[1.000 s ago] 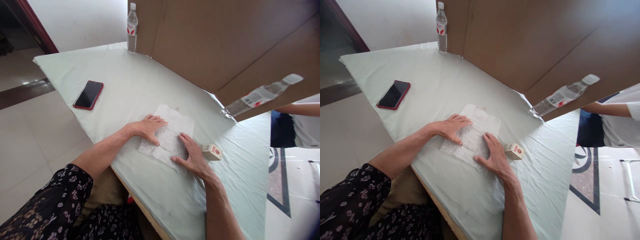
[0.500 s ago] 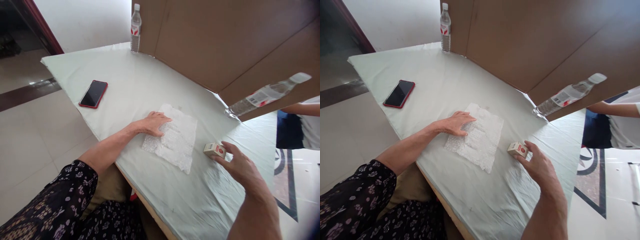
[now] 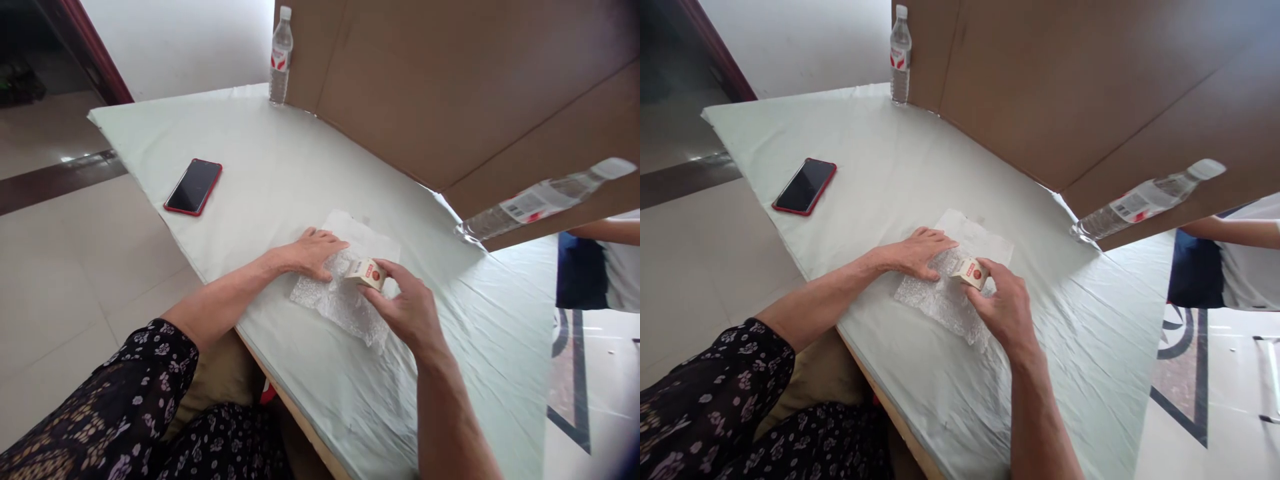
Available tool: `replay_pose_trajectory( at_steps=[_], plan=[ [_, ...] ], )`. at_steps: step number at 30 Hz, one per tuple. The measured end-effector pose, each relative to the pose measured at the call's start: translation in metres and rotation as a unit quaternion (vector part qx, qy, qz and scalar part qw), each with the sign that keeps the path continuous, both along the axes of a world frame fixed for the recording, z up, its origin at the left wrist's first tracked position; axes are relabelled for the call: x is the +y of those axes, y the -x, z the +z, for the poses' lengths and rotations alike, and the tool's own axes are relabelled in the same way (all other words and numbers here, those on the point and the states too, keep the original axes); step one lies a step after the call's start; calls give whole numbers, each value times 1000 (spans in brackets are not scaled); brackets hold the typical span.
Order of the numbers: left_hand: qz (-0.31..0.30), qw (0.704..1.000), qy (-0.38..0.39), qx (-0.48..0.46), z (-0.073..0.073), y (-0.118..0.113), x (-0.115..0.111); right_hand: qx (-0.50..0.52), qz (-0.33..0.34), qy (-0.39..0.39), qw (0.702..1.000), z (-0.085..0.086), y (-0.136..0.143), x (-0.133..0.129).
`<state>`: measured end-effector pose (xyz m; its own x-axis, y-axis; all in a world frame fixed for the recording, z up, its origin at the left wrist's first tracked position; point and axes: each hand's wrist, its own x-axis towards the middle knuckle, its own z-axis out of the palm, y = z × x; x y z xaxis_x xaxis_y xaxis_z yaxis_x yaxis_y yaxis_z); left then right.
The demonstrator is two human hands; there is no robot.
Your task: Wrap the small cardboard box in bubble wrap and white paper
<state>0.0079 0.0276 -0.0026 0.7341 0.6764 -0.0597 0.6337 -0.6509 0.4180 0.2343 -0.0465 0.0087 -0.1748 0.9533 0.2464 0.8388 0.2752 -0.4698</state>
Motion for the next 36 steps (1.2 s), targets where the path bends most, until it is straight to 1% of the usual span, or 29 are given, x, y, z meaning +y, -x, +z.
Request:
replay_pose_trajectory(
  at_steps=[2,4,7,10,14,19,23,28,32,36],
  plan=[
    [-1,1000,4,1,0,0,0,-24,27,15,999,-12,6,7],
    [-2,1000,9,1,0,0,0,-30,39,38,998,-21,5,11],
    [-4,1000,8,2,1,0,-1,4,35,66,997,-27,-1,12],
    [-4,1000,5,3,2,0,-1,35,38,73,996,-28,-4,10],
    [-1,1000,4,8,2,1,0,45,37,52,997,-31,-3,10],
    [-1,1000,5,-1,-1,1,1,46,43,43,997,-35,-3,11],
    [-6,1000,3,-12,-3,2,1,41,48,45,997,-35,-4,10],
    [-6,1000,5,-3,-3,2,1,38,56,45,997,-34,-5,11],
    [-8,1000,-1,-6,-2,1,1,35,54,42,997,-37,-5,11],
    [28,998,-7,-57,-1,-5,-2,32,53,37,997,-41,-5,11]
  ],
)
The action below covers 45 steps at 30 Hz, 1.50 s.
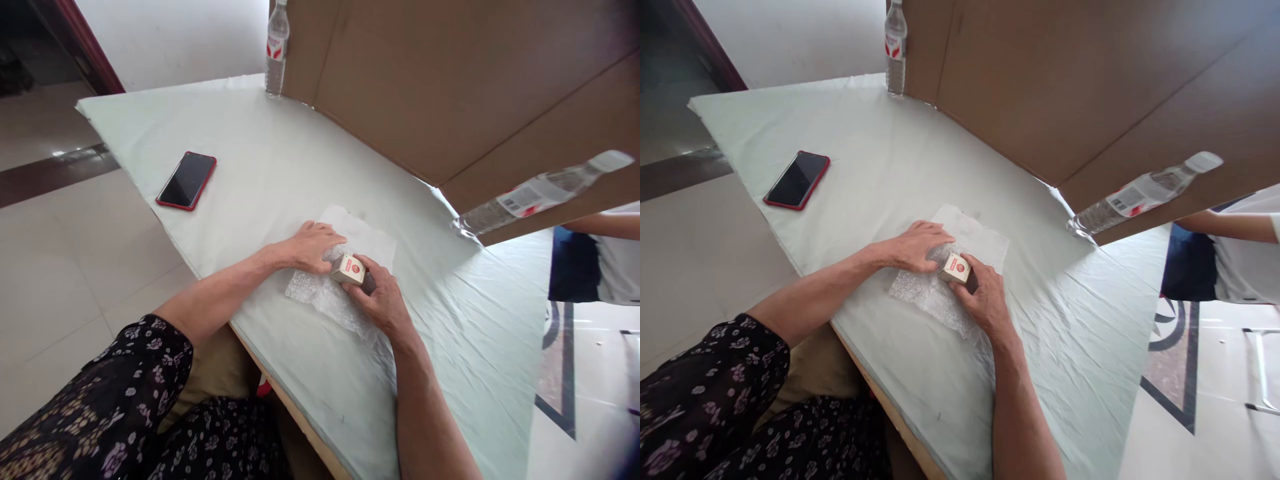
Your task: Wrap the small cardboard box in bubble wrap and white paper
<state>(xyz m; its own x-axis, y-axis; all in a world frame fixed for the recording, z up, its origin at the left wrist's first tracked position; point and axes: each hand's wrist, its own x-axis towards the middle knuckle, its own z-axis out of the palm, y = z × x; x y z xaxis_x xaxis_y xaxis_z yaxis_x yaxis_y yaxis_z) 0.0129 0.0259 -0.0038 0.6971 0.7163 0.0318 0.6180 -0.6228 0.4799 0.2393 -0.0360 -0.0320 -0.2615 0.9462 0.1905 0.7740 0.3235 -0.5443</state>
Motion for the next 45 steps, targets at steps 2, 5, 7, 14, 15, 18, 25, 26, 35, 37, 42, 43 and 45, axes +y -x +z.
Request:
replay_pose_trajectory(
  at_steps=[2,5,7,14,15,18,25,26,35,37,42,43,45],
  plan=[
    [8,999,2,-47,1,-3,-1,-2,3,-1,1000,-1,0,0],
    [-14,993,27,-115,3,-6,-3,-7,3,-3,1000,1,-1,-2],
    [-34,987,56,-147,6,-6,-4,-9,-4,-3,1000,3,-1,-3],
    [-54,982,86,-162,6,-7,-6,3,-1,10,1000,0,-1,0],
    [-53,984,78,-153,5,-7,-6,3,2,12,1000,1,-1,0],
    [-57,986,70,-143,4,-7,-5,11,0,-4,1000,19,-3,-5],
    [-37,985,78,-151,9,-5,-8,-92,76,-134,984,67,8,-58],
    [-31,983,79,-160,10,-5,-8,-128,112,-134,976,62,12,-66],
    [-5,961,124,-249,20,0,-10,-179,23,-233,956,21,25,-77],
    [-17,952,159,-263,26,4,-11,-147,-17,-217,965,29,22,-66],
    [-33,959,167,-226,25,6,-7,-64,-65,-154,984,40,18,-34],
    [-32,964,152,-215,22,4,-6,-50,-70,-145,986,40,17,-27],
    [-21,971,121,-205,14,0,-5,-16,-76,-122,989,40,17,-16]
  ],
)
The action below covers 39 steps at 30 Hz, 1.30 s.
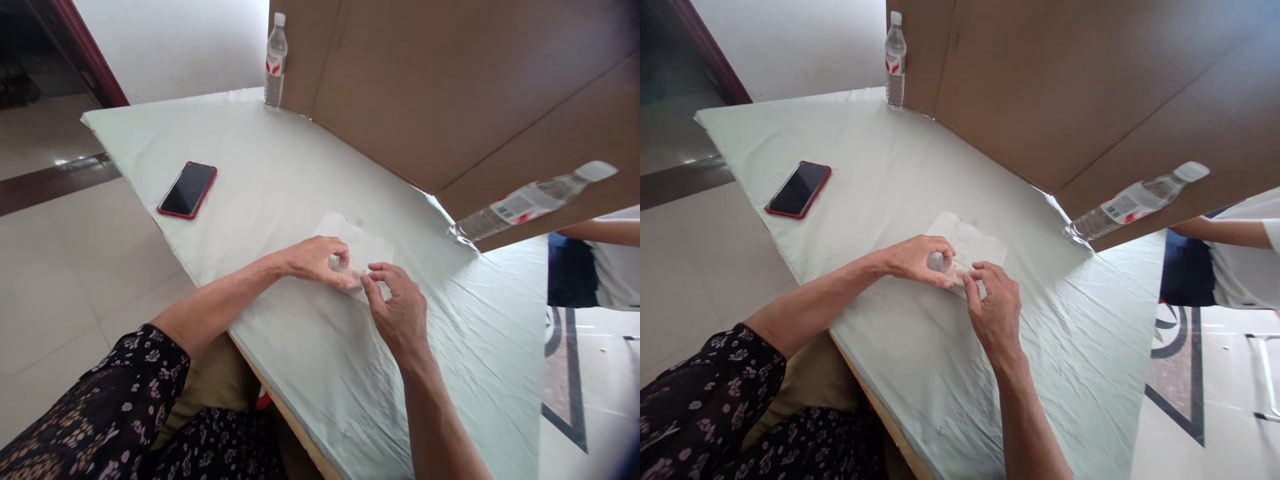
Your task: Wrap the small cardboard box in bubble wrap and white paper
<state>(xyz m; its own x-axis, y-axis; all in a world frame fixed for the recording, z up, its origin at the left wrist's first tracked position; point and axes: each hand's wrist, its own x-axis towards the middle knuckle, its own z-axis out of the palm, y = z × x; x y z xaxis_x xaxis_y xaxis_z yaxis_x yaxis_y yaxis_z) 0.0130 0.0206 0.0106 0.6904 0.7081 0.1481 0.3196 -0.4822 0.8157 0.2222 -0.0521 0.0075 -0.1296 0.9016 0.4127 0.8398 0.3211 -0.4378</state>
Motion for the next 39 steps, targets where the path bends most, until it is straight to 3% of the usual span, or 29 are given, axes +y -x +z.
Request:
replay_pose_trajectory(
  at_steps=[6,11,26,34,36,39],
  plan=[
    [52,997,38,-35,-12,-9,-4,164,8,121,979,-13,-3,17],
    [68,990,89,-81,-11,-13,-7,207,-7,103,973,-22,1,12],
    [87,984,122,-95,-10,-17,-9,123,-57,33,990,-29,6,5],
    [79,983,137,-96,-11,-16,-7,155,-57,66,984,-30,0,9],
    [80,982,138,-99,-12,-17,-6,129,-67,37,989,-27,-4,10],
    [87,983,135,-90,-15,-17,-5,37,-70,-67,995,-17,-4,6]
  ],
)
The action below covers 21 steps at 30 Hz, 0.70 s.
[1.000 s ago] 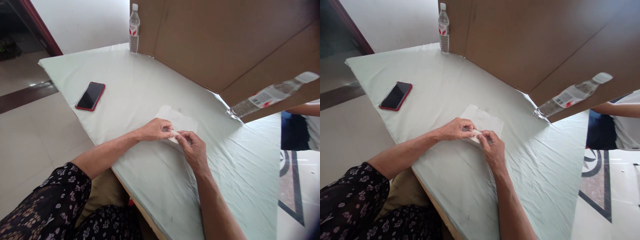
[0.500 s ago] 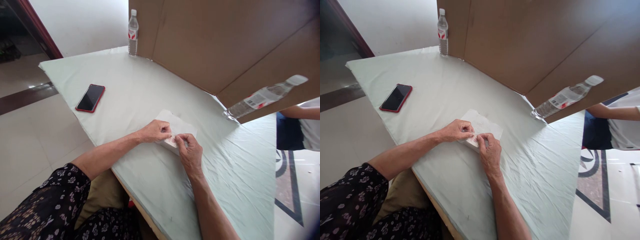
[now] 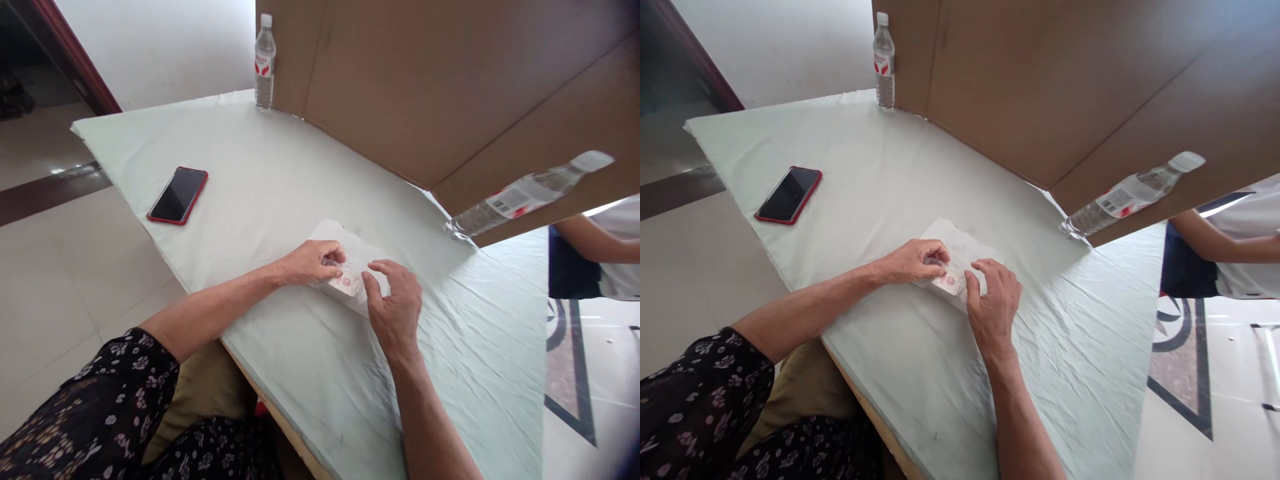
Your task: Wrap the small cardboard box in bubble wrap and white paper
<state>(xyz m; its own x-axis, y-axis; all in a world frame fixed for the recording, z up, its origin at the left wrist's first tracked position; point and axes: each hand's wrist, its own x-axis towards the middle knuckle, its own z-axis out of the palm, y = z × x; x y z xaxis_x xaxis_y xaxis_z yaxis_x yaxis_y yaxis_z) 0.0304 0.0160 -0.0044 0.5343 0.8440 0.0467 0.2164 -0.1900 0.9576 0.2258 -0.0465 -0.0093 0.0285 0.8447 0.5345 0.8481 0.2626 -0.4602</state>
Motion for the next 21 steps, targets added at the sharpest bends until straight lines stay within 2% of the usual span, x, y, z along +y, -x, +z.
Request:
replay_pose_trajectory(
  at_steps=[3,7,11,15,21],
  plan=[
    [-1,1000,-10,7,-2,-1,0,-84,46,-71,993,11,7,-8],
    [-6,1000,-9,6,1,0,0,-156,145,-49,976,12,19,-13],
    [-15,999,12,39,11,7,1,-175,138,-27,975,6,21,-13],
    [-15,993,-9,117,17,17,6,-186,135,-6,973,7,21,-13],
    [-4,984,-36,177,11,20,9,-225,132,5,965,9,23,-14]
  ],
)
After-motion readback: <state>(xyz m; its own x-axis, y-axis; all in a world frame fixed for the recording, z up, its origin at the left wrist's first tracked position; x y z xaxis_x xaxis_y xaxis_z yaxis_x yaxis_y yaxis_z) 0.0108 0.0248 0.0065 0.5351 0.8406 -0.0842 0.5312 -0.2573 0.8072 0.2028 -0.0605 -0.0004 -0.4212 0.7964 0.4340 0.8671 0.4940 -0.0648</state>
